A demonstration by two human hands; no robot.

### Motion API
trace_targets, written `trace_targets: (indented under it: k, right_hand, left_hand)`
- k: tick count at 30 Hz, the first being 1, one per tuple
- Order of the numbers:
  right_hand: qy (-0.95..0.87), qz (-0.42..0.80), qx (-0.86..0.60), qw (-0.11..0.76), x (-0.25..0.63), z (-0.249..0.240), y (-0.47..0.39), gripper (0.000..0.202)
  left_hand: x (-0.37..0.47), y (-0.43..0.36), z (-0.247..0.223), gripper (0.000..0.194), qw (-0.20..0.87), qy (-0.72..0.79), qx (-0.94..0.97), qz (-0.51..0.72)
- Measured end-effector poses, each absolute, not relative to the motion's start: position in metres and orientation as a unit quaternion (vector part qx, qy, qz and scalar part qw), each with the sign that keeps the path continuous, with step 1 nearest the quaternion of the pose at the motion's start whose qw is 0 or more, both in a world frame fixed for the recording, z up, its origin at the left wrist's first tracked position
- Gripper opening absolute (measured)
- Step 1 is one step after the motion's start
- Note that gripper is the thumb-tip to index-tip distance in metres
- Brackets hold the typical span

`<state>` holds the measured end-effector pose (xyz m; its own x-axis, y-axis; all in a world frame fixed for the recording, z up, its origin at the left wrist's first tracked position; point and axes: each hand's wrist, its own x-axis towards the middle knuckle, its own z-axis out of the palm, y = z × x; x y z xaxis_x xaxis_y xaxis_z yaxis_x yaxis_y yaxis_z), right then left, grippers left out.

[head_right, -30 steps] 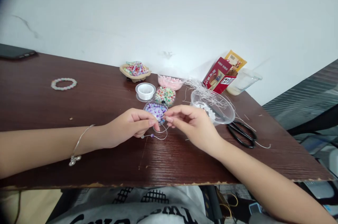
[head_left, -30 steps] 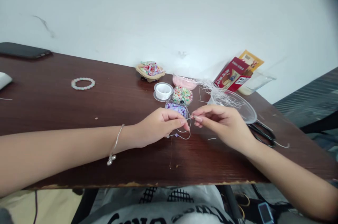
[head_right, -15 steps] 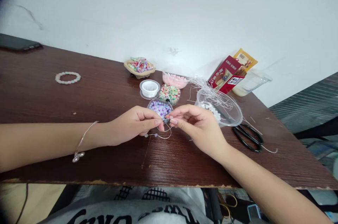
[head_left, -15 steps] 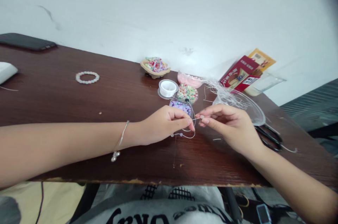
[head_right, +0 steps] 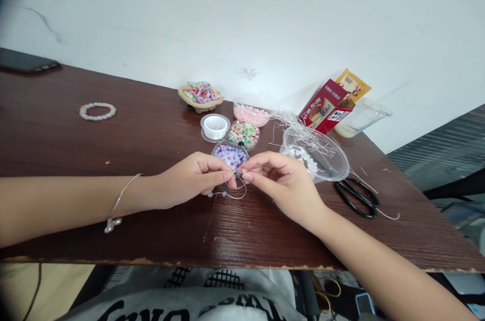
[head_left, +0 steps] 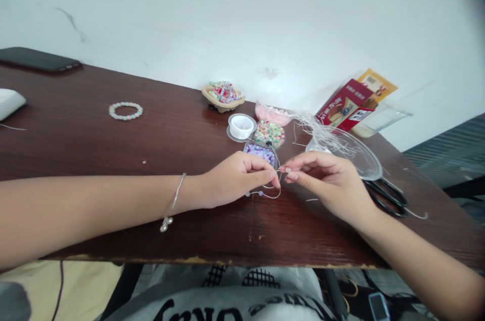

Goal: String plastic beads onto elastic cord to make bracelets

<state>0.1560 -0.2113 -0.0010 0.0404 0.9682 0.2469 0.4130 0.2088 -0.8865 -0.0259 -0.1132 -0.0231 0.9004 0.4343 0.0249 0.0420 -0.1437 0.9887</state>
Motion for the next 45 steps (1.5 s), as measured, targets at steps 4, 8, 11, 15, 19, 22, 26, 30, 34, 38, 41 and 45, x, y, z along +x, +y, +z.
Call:
trace_targets:
  k: [4, 8, 11, 15, 19, 22, 26, 30, 34, 38, 41, 45]
  right_hand:
    - [-0.627, 0.289, -0.558, 0.46, 0.1578, -0.002, -0.2118, 0.01]
    - [-0.632, 0.276, -0.565, 0.453, 0.1586, -0.0018, -0.2134, 0.009]
    - [-0.636, 0.263, -0.571, 0.448, 0.1577, -0.0013, -0.2143, 0.008]
    - [-0.641, 0.255, -0.573, 0.442, 0.1573, -0.0018, -0.2148, 0.008]
    - [-0.641, 0.247, -0.577, 0.443, 0.1589, -0.0034, -0.2151, 0.009]
    - [-0.642, 0.244, -0.577, 0.442, 0.1595, -0.0036, -0.2154, 0.009]
    - [-0.643, 0.242, -0.575, 0.444, 0.1593, -0.003, -0.2159, 0.008]
    - [-0.642, 0.237, -0.58, 0.443, 0.1596, -0.0029, -0.2158, 0.008]
    - [-0.639, 0.23, -0.588, 0.439, 0.1598, -0.0029, -0.2152, 0.009]
    - [-0.638, 0.23, -0.589, 0.439, 0.1597, -0.0031, -0.2149, 0.009]
    - [-0.638, 0.232, -0.587, 0.44, 0.159, -0.0029, -0.215, 0.009]
    - [-0.643, 0.242, -0.578, 0.44, 0.1571, -0.0017, -0.2149, 0.008]
  left_hand:
    - [-0.026, -0.1132, -0.0239, 0.025, 0.638, 0.168, 0.736, 0.154]
    - [-0.0261, -0.1129, -0.0243, 0.023, 0.633, 0.161, 0.74, 0.159]
    - [-0.0259, -0.1125, -0.0243, 0.024, 0.616, 0.161, 0.755, 0.157]
    - [-0.0259, -0.1121, -0.0245, 0.025, 0.607, 0.162, 0.763, 0.155]
    - [-0.0259, -0.112, -0.0247, 0.025, 0.611, 0.157, 0.759, 0.161]
    - [-0.0261, -0.1123, -0.0238, 0.025, 0.612, 0.157, 0.759, 0.16]
    - [-0.0263, -0.1126, -0.0228, 0.024, 0.611, 0.158, 0.759, 0.16]
    - [-0.026, -0.1122, -0.0229, 0.024, 0.613, 0.145, 0.759, 0.166]
    - [-0.026, -0.1124, -0.0223, 0.023, 0.615, 0.143, 0.758, 0.164]
    - [-0.026, -0.1129, -0.0214, 0.023, 0.615, 0.15, 0.757, 0.162]
    - [-0.026, -0.1129, -0.021, 0.023, 0.615, 0.151, 0.757, 0.159]
    - [-0.026, -0.1133, -0.0205, 0.023, 0.612, 0.152, 0.759, 0.161]
